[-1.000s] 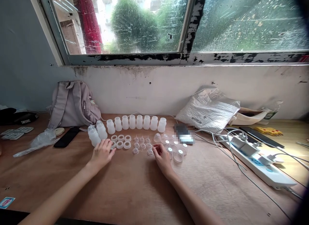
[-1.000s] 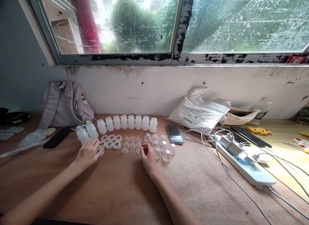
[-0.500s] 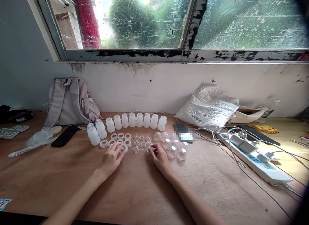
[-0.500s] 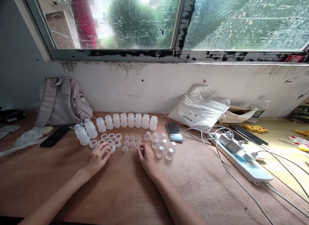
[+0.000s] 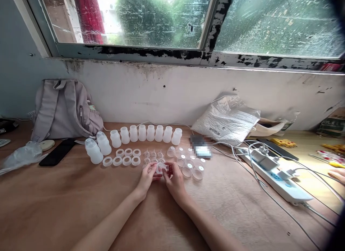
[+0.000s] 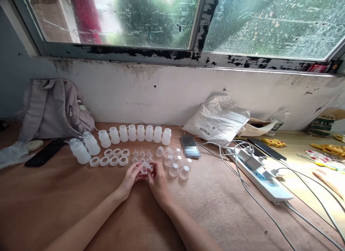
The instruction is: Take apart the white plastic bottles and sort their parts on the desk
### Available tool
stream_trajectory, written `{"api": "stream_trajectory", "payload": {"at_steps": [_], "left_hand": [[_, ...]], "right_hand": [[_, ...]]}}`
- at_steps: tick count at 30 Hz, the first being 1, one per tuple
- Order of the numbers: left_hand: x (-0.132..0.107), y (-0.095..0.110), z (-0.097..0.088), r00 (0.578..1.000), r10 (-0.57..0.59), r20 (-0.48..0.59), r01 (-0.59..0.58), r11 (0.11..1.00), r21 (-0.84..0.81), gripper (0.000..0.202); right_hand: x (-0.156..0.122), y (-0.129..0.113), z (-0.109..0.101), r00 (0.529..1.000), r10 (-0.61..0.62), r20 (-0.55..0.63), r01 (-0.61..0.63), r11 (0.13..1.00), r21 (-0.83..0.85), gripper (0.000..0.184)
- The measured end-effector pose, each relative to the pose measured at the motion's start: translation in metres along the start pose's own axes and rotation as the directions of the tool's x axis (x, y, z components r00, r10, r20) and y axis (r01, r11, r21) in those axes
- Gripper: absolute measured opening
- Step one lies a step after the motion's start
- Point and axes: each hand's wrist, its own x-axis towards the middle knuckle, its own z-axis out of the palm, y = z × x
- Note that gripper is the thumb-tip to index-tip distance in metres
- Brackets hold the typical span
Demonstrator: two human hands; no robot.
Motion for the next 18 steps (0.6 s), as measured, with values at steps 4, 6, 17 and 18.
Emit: {"api": "stream_trajectory", "payload": {"at_steps": [4,6,17,18], "left_hand": [[-0.008,0.0,-0.007,0.998,-0.05,0.04,0.052,0.998,-0.041,0.037],[-0.01,-0.001,-0.01,0.997,-0.064,0.043,0.067,0.996,-0.054,0.038],[-0.011,0.0,-0.01,0.999,-0.041,0.034,0.043,0.998,-0.056,0.038],[-0.012,0.001,-0.01,0.999,-0.038,0.037,0.04,0.998,-0.055,0.038]], "right_hand": [[-0.004,-0.007,0.002,0.995,-0.049,0.088,0.049,0.999,0.005,0.02],[-0.006,-0.01,0.002,0.989,-0.073,0.129,0.069,0.997,0.034,0.023],[-0.006,-0.014,-0.002,0.986,-0.1,0.132,0.097,0.995,0.025,0.021],[-0.007,-0.014,-0.002,0.986,-0.1,0.135,0.099,0.995,0.014,0.02]]}}
